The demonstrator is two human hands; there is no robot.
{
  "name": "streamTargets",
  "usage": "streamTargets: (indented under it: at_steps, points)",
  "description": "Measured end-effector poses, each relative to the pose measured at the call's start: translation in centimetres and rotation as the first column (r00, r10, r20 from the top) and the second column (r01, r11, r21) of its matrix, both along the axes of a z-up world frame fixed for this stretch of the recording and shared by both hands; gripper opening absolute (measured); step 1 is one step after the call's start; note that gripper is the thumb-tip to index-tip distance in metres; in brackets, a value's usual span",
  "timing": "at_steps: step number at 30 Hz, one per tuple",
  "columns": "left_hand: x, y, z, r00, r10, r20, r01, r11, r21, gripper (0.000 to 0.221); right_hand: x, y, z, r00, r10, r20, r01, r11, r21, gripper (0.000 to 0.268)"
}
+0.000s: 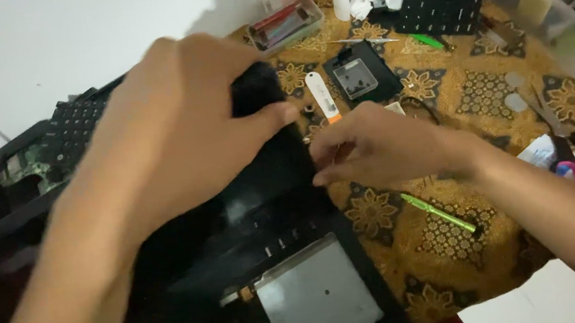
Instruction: Disassembling a laptop to access internal components, including removing the screen and disconnecting internal cables.
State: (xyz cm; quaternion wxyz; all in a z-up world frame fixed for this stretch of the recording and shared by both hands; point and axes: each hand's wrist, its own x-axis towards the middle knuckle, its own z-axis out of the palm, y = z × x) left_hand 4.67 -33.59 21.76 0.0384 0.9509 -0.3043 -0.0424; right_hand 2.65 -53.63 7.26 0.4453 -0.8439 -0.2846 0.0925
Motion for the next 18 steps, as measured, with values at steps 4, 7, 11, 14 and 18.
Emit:
streamTargets:
  at_steps: [4, 7, 11, 14, 18]
  points:
    - [-0.4, -2.1, 1.1, 0.963, 0.265, -0.047, -0.247, 0.938, 0.242, 0.058, 0.1, -0.4, -2.1, 0.998, 0.065, 0.025, -0.068, 0.982, 0.176, 0.017]
    - [-0.4, -3.0, 1.4, 0.903, 0.42, -0.093, -0.375, 0.874, 0.31, 0.036, 0.6, -0.6, -4.0, 0.999, 0.017, 0.043, -0.024, 0.986, 0.167, 0.01]
    - [-0.2, -1.9, 0.9, 0.895, 0.424, -0.14, -0.385, 0.892, 0.236, 0.016, 1.0, -0.8, -6.7, 0.987, 0.033, 0.159, -0.069, 0.972, 0.226, 0.02]
    - [-0.3, -1.8, 0.5, 0.886, 0.453, -0.102, -0.424, 0.879, 0.217, 0.023, 1.4, -0.9, -7.8, 0.97, 0.074, 0.232, -0.113, 0.981, 0.158, 0.025]
    - [-0.2, -2.0, 0.3, 0.88, 0.46, -0.117, -0.438, 0.882, 0.174, 0.035, 1.7, -0.6, -9.8, 0.938, 0.015, 0.346, -0.101, 0.968, 0.231, 0.014]
